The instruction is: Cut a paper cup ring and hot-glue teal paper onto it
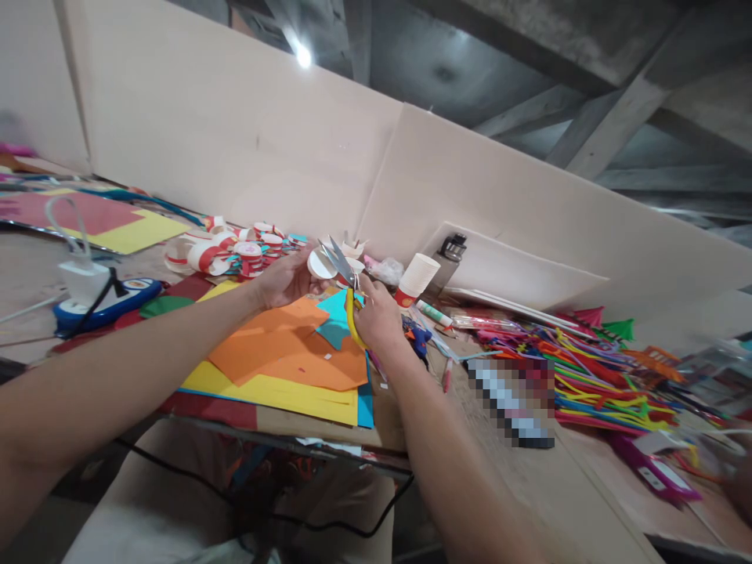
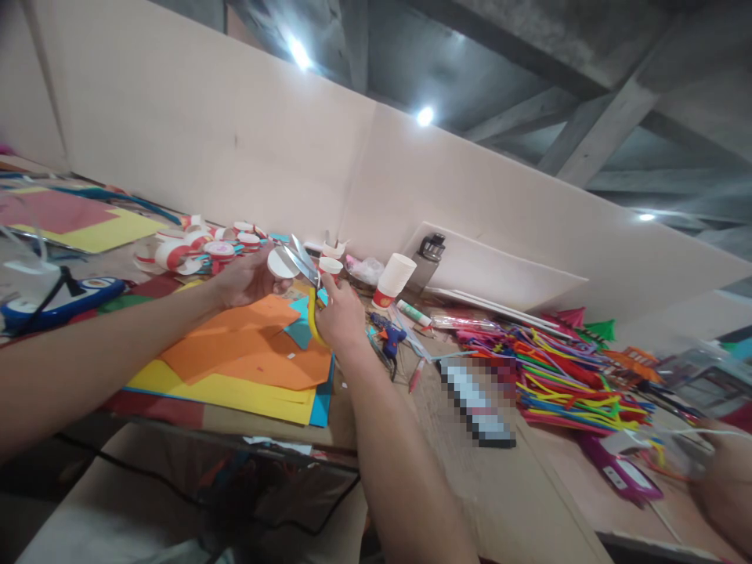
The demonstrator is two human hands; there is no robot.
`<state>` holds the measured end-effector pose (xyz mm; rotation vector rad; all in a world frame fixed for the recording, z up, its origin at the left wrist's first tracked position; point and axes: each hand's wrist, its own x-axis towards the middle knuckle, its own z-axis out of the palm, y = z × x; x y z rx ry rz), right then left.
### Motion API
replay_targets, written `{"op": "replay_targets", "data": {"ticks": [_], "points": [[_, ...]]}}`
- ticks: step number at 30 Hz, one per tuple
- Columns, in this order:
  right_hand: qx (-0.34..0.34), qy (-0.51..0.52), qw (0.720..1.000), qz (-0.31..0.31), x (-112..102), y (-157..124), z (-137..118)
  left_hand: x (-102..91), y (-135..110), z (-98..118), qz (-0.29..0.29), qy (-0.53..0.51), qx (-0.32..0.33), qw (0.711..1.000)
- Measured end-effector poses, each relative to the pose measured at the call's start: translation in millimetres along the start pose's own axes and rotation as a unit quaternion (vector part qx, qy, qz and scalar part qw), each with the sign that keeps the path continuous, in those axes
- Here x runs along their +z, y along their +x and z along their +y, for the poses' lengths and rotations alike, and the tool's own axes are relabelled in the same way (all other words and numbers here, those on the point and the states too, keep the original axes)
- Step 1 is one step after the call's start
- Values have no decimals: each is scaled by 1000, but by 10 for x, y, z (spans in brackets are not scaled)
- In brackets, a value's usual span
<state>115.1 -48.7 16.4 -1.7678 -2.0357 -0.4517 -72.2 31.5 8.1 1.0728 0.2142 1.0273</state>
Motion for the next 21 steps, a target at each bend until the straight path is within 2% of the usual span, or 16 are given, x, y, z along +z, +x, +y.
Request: {"op": "replay_targets", "data": {"ticks": [10,15,21], "points": [[-5,0,1000,-6,-14,-1,1,-50,4,-1,-18,11,-1,1000],[4,-3,1000,-6,-20,-3,-7,15,-14,45,6,15,-11,1000],[7,-10,1000,-6,-30,-9,-17,-1,-12,37,23,-15,-11,1000]]}}
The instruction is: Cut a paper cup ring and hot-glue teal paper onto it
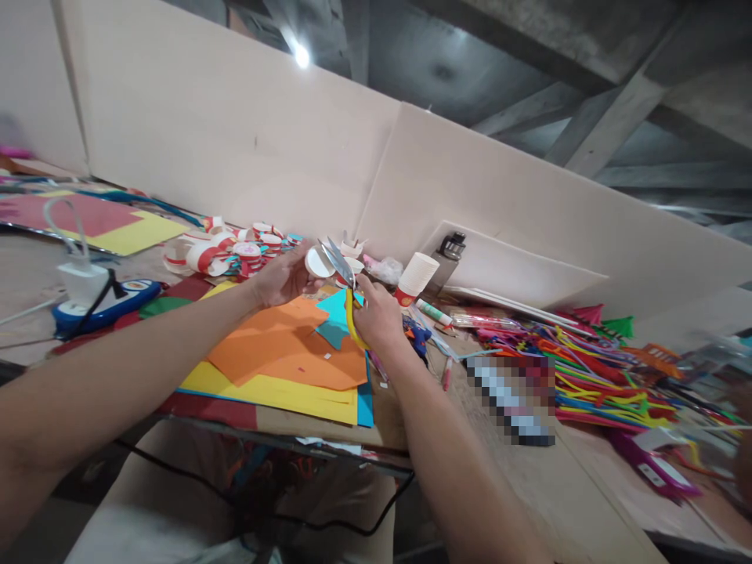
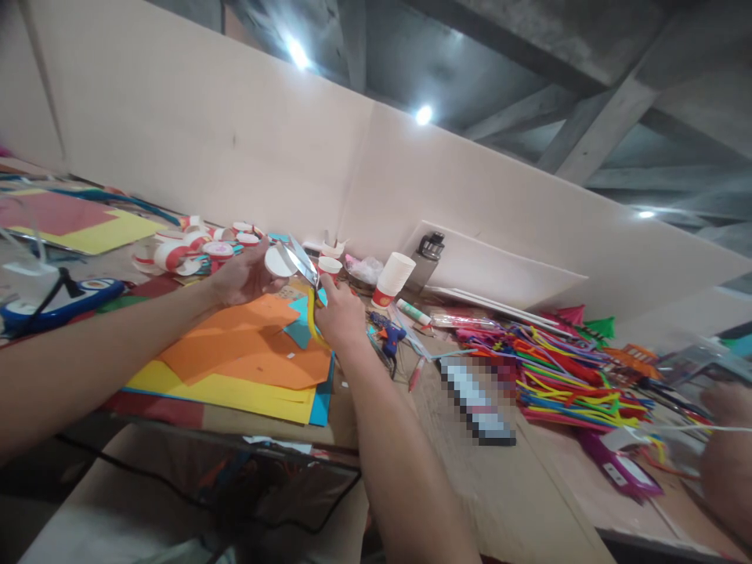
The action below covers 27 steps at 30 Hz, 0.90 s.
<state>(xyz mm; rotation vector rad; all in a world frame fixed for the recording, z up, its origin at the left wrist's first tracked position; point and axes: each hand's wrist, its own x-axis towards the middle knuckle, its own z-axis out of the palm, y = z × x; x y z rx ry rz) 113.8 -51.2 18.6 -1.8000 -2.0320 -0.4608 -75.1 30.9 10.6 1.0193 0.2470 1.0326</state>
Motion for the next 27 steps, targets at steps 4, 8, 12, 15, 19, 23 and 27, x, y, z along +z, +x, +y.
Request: {"op": "replay_targets", "data": {"ticks": [4,8,12,15,19,23,27], "points": [[0,-4,1000,-7,2,2,6,38,-18,13,19,-10,-3,1000],[-3,-12,1000,-13,3,6,13,85,-41,48,23,-4,-5,1000],[-4,-16,1000,-13,-3,13,3,78,-41,68,23,10,-9,1000],[-3,-17,1000,-19,-5,20,-5,75,-33,83,22,13,-19,999],[-5,-13,1000,-22,1,24,3,86,-30,94,22,16,-15,1000],[-18,12,1000,-10,5,12,29,67,-27,64,-12,34,-15,999],[-34,32,999,-7,3,-1,47,11,-8,17,-45,41,-12,998]]}}
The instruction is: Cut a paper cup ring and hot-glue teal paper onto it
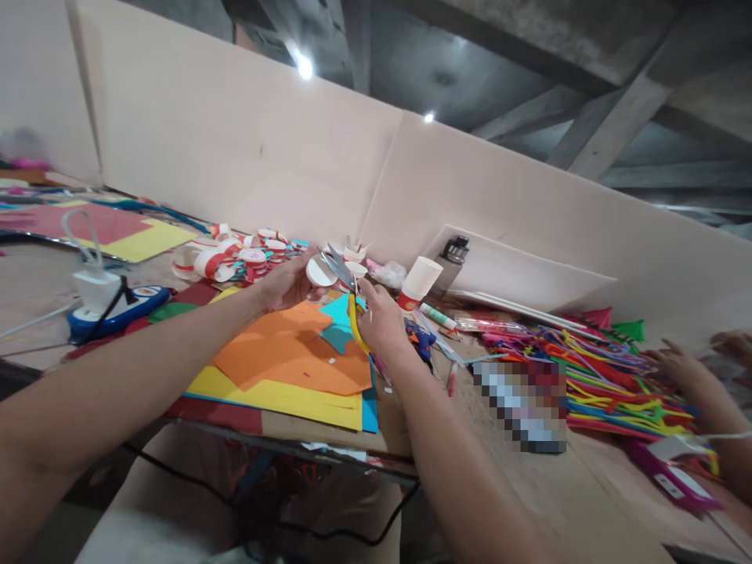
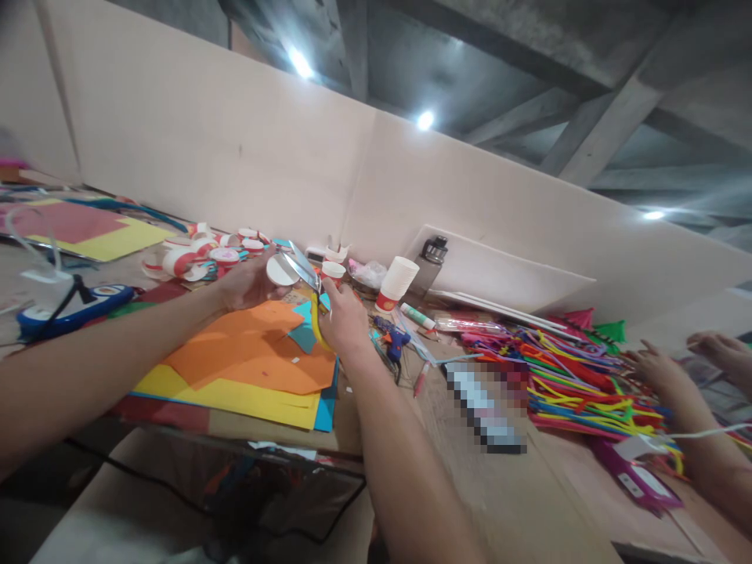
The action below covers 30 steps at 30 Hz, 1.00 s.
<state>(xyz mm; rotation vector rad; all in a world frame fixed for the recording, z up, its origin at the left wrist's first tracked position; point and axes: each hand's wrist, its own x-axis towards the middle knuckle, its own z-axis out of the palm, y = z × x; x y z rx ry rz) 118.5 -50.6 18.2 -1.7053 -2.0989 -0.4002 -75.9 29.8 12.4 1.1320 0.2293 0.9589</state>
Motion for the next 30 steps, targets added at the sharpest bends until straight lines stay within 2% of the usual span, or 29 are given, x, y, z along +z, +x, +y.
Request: {"op": "replay_targets", "data": {"ticks": [9,17,25,30], "points": [[3,-18,1000,-9,5,2,11,-30,8,15,34,-14,-20,999],[22,-43,999,-20,-17,10,-17,-1,-24,55,23,-27,-11,999],[26,-50,998,-14,-29,7,-32,57,-22,112,74,-35,-13,997],[16,-34,999,-2,5,10,-11,-1,2,104,60,-23,-26,998]]}}
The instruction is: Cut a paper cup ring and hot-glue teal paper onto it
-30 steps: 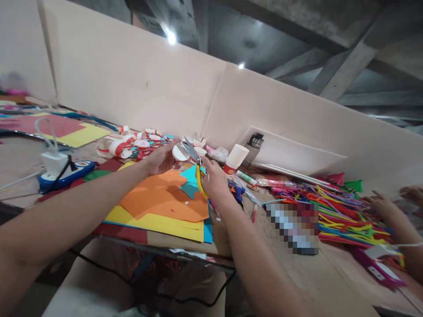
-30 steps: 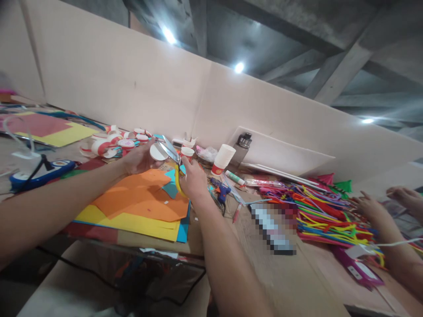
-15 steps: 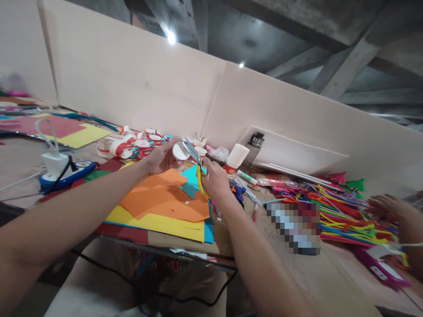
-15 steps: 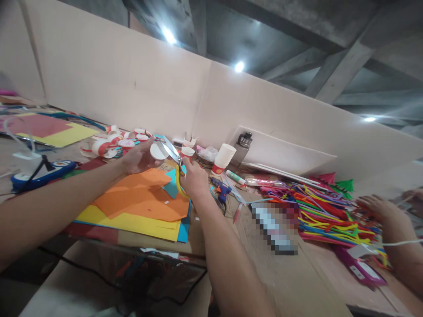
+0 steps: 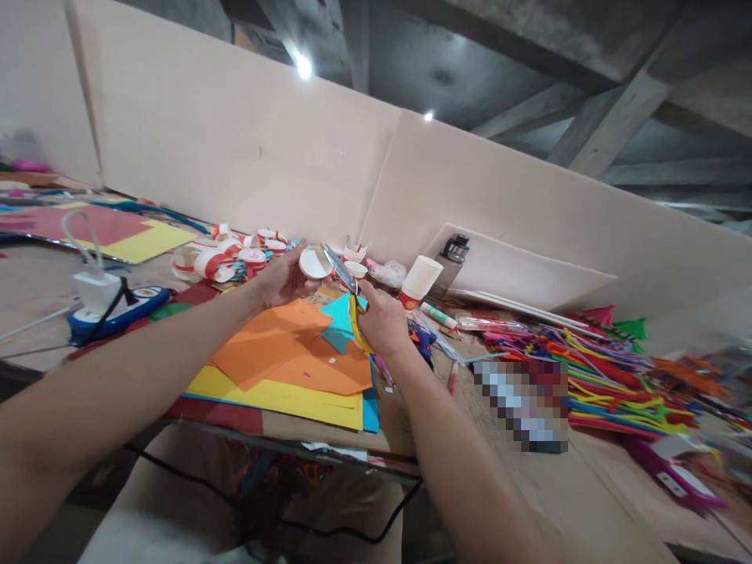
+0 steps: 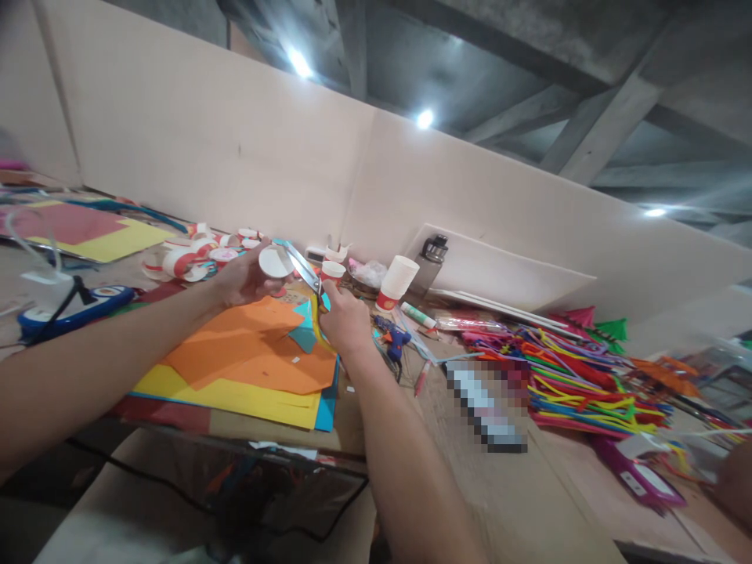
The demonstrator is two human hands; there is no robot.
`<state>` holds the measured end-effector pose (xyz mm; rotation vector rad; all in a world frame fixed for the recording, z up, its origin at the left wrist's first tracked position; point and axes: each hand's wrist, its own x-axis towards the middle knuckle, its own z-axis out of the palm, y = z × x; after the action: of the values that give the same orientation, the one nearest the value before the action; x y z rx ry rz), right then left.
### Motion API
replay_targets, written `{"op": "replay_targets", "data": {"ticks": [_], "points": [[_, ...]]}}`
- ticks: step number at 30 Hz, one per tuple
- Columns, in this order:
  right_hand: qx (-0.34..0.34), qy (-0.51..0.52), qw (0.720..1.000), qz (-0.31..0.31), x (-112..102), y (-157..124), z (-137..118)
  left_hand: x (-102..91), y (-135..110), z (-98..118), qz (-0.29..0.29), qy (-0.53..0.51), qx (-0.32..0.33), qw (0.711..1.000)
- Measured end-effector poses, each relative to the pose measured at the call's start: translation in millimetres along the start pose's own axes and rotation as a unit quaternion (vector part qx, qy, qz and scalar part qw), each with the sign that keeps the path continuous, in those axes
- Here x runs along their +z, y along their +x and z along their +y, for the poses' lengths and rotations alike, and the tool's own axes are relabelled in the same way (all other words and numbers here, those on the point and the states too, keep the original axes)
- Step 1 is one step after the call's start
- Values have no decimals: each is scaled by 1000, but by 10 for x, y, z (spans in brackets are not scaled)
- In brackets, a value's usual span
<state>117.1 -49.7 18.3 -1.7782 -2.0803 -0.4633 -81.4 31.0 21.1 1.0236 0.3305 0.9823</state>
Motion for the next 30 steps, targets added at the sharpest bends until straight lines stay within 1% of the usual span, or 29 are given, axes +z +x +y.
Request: {"op": "replay_targets", "data": {"ticks": [4,6,8,11,14,21,25,28,30], "points": [[-10,46,998,36,54,4,38,1,-11,-21,-13,13,26,999],[-3,83,994,66,81,8,67,3,-21,-46,-35,33,59,997],[5,120,988,96,101,13,98,0,-25,-79,-52,67,108,991],[15,157,980,123,112,17,132,-13,-16,-127,-39,144,176,973],[24,170,977,130,108,17,141,-20,-2,-151,-27,195,204,959],[6,185,974,133,148,12,149,-41,11,-154,-36,211,213,953],[-8,213,965,154,222,44,170,-82,39,-168,-43,206,209,955],[-30,226,959,171,277,65,182,-84,39,-171,-44,150,190,969],[-33,223,960,166,292,62,183,-55,24,-166,-56,89,157,982]]}}
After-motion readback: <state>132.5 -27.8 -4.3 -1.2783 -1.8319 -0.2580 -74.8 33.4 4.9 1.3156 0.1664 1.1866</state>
